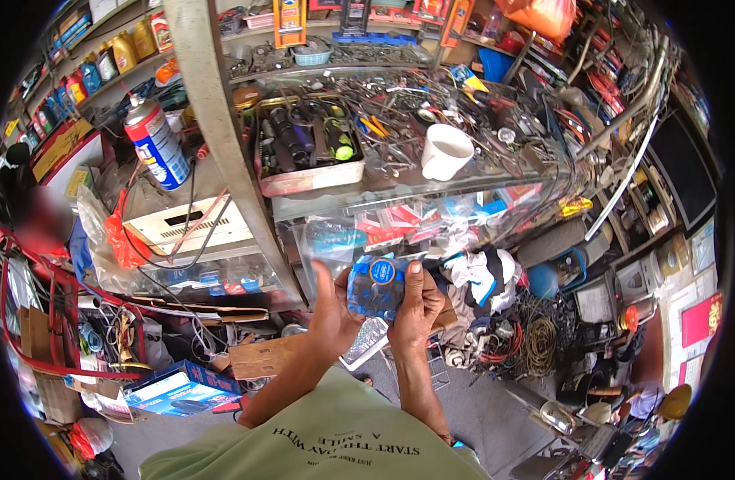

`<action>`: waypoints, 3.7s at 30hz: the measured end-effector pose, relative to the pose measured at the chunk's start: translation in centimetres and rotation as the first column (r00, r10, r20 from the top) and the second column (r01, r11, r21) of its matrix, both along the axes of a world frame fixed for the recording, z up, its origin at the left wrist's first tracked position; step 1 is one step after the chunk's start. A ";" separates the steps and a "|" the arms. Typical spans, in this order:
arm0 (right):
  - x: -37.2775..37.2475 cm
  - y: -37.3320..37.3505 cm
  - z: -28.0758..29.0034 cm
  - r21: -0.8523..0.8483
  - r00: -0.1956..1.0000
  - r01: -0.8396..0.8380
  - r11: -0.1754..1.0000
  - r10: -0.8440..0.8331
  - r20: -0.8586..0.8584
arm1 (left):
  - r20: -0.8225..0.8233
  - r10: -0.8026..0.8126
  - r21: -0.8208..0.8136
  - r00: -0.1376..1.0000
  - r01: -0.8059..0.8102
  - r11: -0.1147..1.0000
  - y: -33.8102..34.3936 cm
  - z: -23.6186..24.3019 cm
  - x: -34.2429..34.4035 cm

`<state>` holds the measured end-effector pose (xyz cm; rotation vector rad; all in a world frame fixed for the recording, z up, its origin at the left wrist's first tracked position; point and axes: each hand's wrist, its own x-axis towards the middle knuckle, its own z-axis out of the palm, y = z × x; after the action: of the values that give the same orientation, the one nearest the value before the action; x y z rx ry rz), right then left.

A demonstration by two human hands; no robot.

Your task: The person unpacks a chain kit and a sprocket, then uses pliers to open the packaging. They proceed to use a T-handle wrench to loosen bolts on the motorcycle's rear sprocket area.

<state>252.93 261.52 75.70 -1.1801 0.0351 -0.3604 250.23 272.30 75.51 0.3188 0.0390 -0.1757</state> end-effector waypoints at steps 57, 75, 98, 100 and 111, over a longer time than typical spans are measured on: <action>-6.5 -6.7 -2.0 -0.105 0.939 -0.263 0.959 0.230 -0.255 | -0.017 -0.518 0.797 0.855 0.324 0.509 5.1 -0.7 -2.3; -11.2 -6.2 -1.1 -0.022 0.839 -0.215 0.976 0.173 -0.516 | 0.199 -0.736 0.979 0.647 -0.094 0.182 -1.1 -0.1 -3.5; -12.3 -5.1 -2.3 -0.435 0.910 -0.012 0.901 -0.170 -0.378 | 0.158 -0.422 0.927 0.893 0.013 0.376 0.0 -4.6 -2.5; -12.9 -5.0 -2.2 -0.325 0.925 0.004 0.946 -0.126 -0.358 | 0.106 -0.490 0.920 0.865 0.102 0.379 0.3 -4.5 -2.2; -13.0 -5.5 -4.7 -0.246 0.904 0.076 0.966 -0.171 -0.393 | -0.080 -0.518 0.776 0.852 0.379 0.504 1.1 -4.1 -2.2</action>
<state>239.89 256.00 70.96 -1.4688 0.4505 -0.2243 248.01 273.40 71.46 1.2340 -0.1469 -0.6742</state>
